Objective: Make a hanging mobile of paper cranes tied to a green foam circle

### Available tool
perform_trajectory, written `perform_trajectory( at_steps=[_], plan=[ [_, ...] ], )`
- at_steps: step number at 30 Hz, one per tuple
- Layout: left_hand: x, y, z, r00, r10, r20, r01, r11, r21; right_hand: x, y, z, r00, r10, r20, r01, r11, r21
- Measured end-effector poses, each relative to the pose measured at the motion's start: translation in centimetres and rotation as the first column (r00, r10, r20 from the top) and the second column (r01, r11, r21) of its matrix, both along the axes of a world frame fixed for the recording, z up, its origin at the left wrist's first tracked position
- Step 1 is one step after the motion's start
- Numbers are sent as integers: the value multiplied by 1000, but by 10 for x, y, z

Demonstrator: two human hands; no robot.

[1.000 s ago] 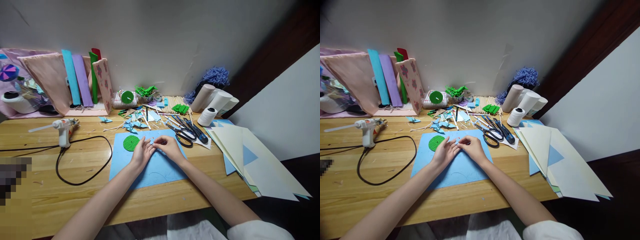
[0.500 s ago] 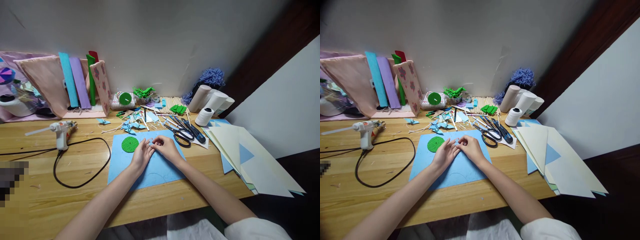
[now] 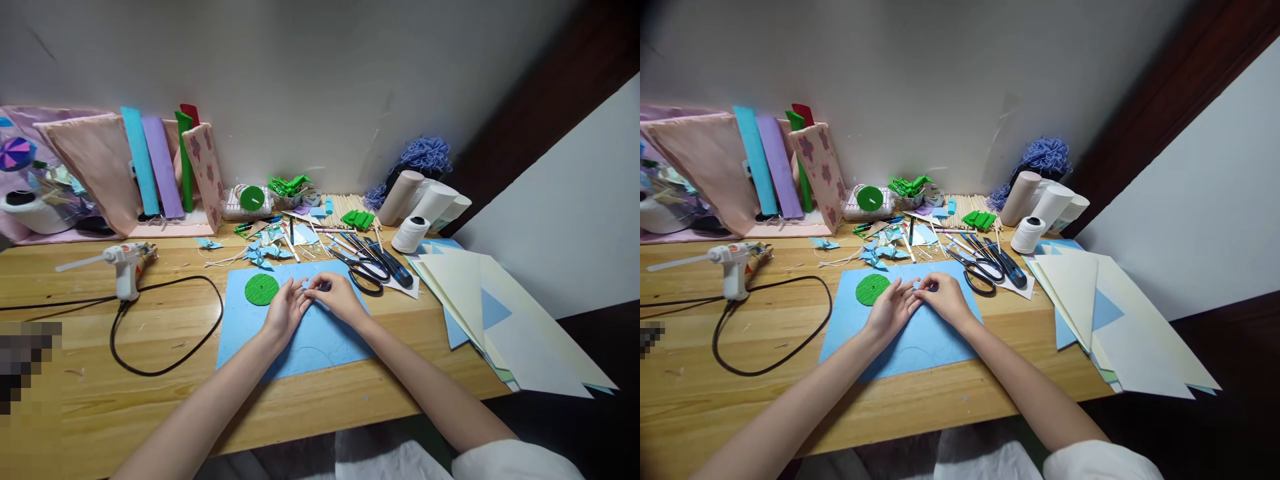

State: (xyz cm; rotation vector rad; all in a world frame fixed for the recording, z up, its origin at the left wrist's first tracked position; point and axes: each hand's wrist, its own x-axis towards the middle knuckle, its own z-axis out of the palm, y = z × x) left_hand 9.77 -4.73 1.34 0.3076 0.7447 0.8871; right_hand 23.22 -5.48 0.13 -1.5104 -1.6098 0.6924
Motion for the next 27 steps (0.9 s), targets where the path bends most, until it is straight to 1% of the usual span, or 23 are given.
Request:
perform_trajectory(
  at_steps=[3, 6, 10, 15, 21, 27],
  plan=[
    [0, 0, -1, 1000, -13, 16, 13, 1000, -1, 2, 1, -1, 1000, -11, -7, 11, 1000, -18],
    [1, -1, -2, 1000, -15, 11, 15, 1000, 2, 3, 1, -1, 999, -36, 30, 35, 999, 15],
    [1, -2, -2, 1000, -23, 3, 23, 998, 56, 3, 1, -1, 995, -69, 72, 64, 996, 69],
    [1, -2, -1, 999, -2, -41, 4, 999, 54, 2, -1, 2, 987, -24, 162, 0, 989, 146],
    [1, -1, -3, 992, -30, -121, 46, 990, 133, 4, -3, 8, 969, 82, 233, -137, 964, 228],
    [1, -3, -4, 981, -39, -188, 86, 964, 252, 5, -6, 10, 937, 97, 335, -196, 941, 275]
  ],
)
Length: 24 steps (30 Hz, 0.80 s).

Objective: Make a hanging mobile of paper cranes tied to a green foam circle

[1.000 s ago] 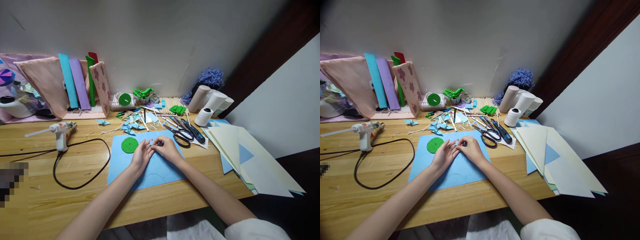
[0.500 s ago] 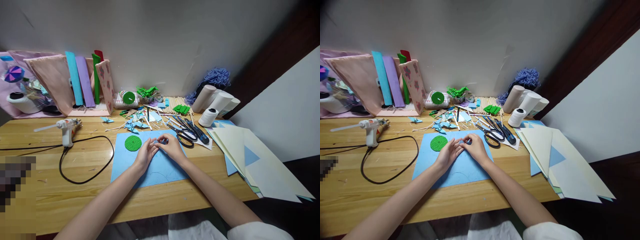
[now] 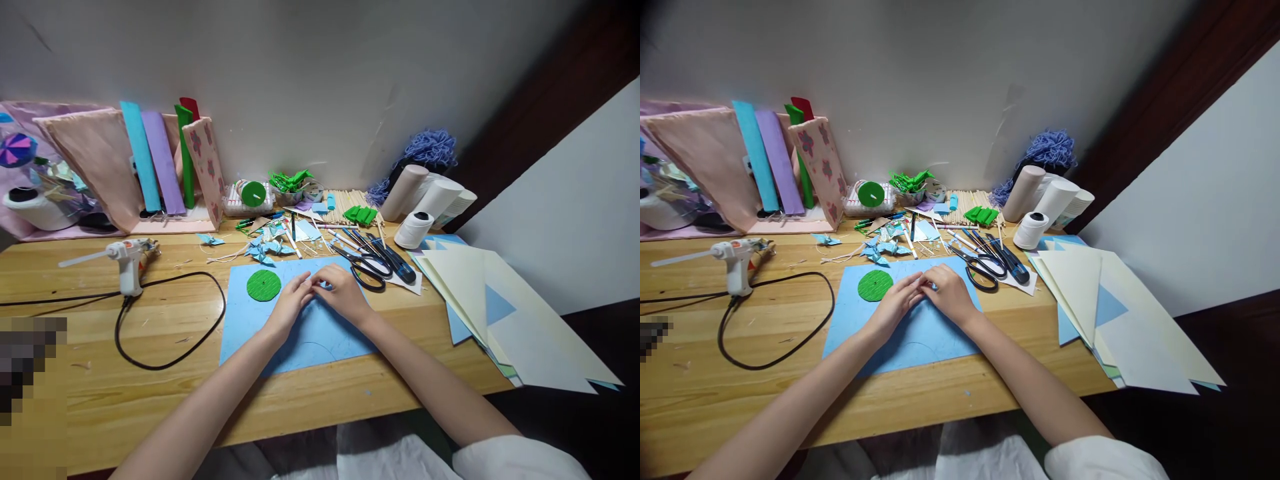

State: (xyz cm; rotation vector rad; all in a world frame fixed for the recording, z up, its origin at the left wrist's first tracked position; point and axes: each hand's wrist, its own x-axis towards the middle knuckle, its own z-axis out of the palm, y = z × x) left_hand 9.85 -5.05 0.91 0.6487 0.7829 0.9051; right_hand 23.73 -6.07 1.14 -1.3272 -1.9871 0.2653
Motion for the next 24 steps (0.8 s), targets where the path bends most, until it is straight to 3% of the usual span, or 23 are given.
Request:
perform_trajectory(
  at_steps=[5, 12, 24],
  plan=[
    [0, 1, -2, 999, -16, -43, 19, 998, 57, 1, -1, 2, 996, 26, 80, -29, 999, 34],
    [-1, 2, -2, 997, -25, -79, 37, 988, 150, 3, -1, 4, 997, 33, 68, -36, 998, 53],
    [-1, 2, 4, 993, -41, -113, 57, 989, 137, 6, -1, 5, 996, 85, 33, -86, 996, 35]
  ],
)
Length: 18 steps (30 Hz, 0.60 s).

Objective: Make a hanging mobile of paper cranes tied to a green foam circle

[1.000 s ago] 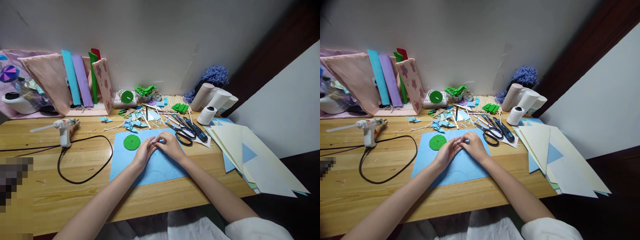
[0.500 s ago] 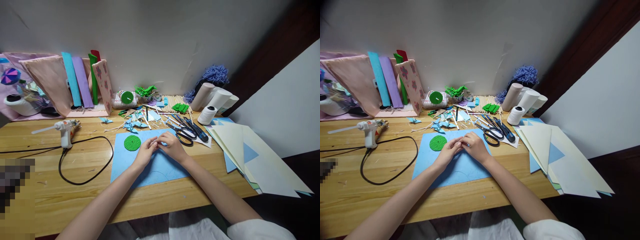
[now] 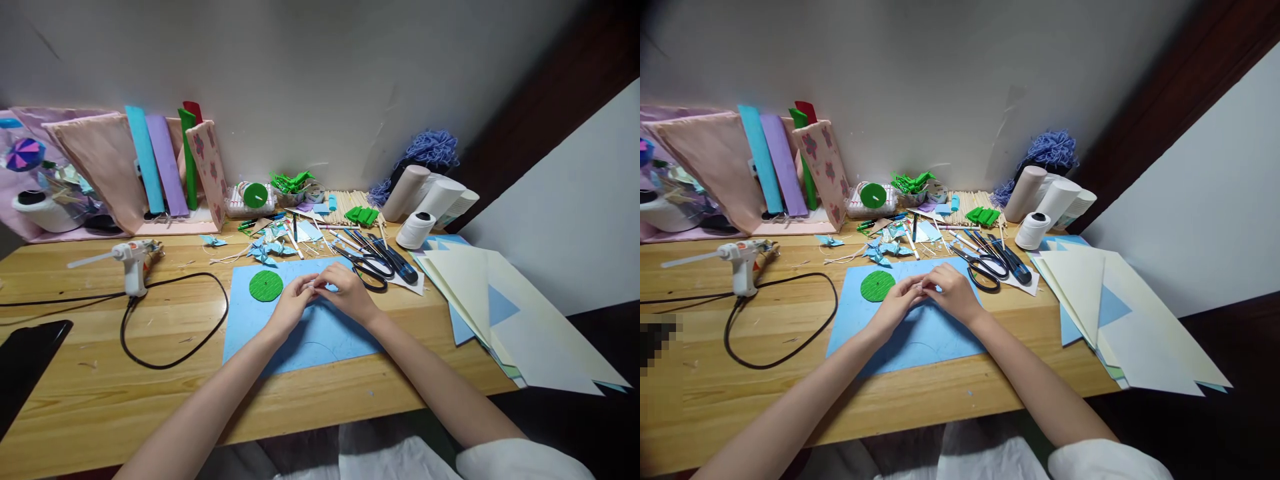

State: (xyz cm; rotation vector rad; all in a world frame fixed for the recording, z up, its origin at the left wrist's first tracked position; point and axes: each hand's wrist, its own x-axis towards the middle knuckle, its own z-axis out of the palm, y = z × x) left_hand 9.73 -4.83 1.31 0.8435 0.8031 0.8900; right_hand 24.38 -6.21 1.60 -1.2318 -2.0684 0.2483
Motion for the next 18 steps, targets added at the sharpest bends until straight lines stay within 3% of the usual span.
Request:
perform_trajectory(
  at_steps=[5, 9, 11, 14, 16, 18],
  plan=[
    [0, 1, -1, 1000, -23, 1, 23, 999, 41, -1, -2, 4, 999, -12, -33, 11, 1000, -15],
    [-4, 3, 4, 1000, -16, -26, 20, 992, 126, -1, 1, 4, 931, -141, -336, 74, 976, -206],
    [-8, 5, 7, 997, -12, -70, 28, 973, 231, 1, 5, 2, 815, -224, -535, 0, 922, -387],
    [-12, 6, 12, 991, -59, -117, 95, 937, 336, 5, 9, -1, 649, -304, -698, -253, 778, -575],
    [-14, 5, 15, 986, -96, -134, 138, 924, 356, 7, 9, -1, 581, -325, -746, -393, 691, -607],
    [-13, 4, 18, 985, -111, -130, 150, 925, 349, 6, 8, 0, 529, -330, -781, -469, 654, -594]
  ],
)
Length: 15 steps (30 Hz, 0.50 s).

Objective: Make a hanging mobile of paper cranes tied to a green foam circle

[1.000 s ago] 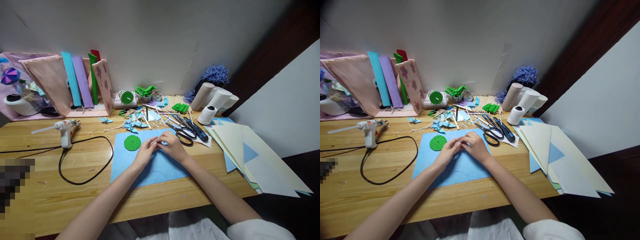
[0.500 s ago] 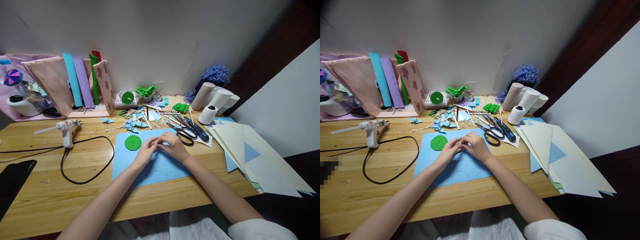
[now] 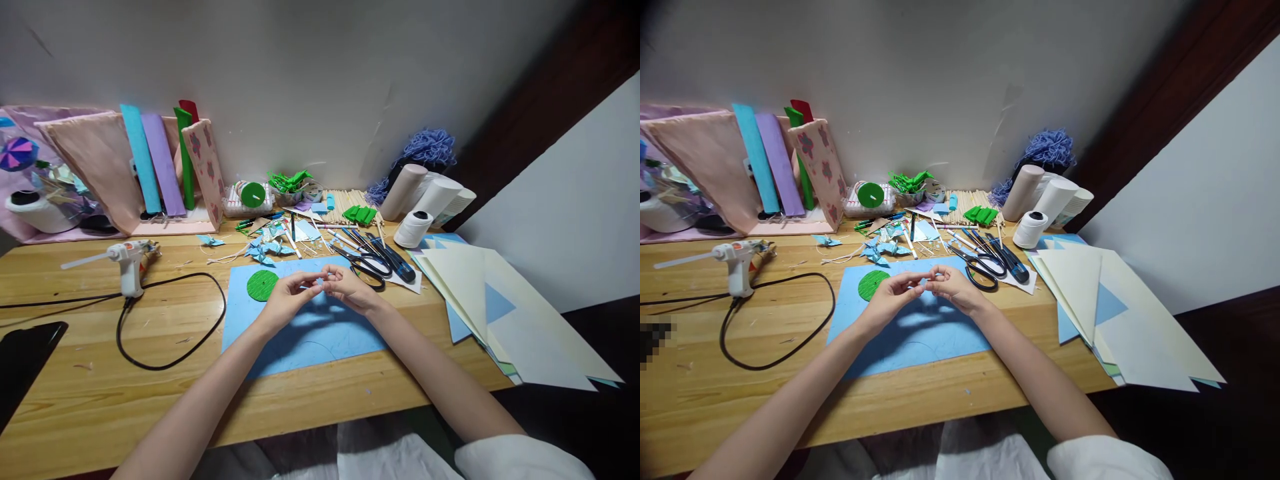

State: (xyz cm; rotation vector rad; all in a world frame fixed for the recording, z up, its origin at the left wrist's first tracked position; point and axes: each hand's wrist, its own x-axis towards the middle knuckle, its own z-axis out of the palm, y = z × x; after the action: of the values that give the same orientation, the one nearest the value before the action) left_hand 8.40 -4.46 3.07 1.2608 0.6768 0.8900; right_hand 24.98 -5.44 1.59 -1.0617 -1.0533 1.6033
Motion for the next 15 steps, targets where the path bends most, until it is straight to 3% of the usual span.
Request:
perform_trajectory(
  at_steps=[5, 9, 12, 15],
  plan=[
    [1, -2, 3, 999, 0, 42, 3, 997, -81, -10, -3, 2, 998, -30, -56, 31, 1000, 4],
    [0, 1, 0, 1000, -17, 5, 17, 995, -98, -14, -2, 1, 993, -109, 40, 105, 990, 89],
    [-1, 3, -4, 998, -62, -1, 62, 990, -127, -10, -3, 3, 970, -182, 163, 139, 959, 246],
    [-2, 3, -7, 994, -112, 19, 113, 977, -182, -4, -6, 10, 896, -248, 369, 39, 870, 491]
  ],
)
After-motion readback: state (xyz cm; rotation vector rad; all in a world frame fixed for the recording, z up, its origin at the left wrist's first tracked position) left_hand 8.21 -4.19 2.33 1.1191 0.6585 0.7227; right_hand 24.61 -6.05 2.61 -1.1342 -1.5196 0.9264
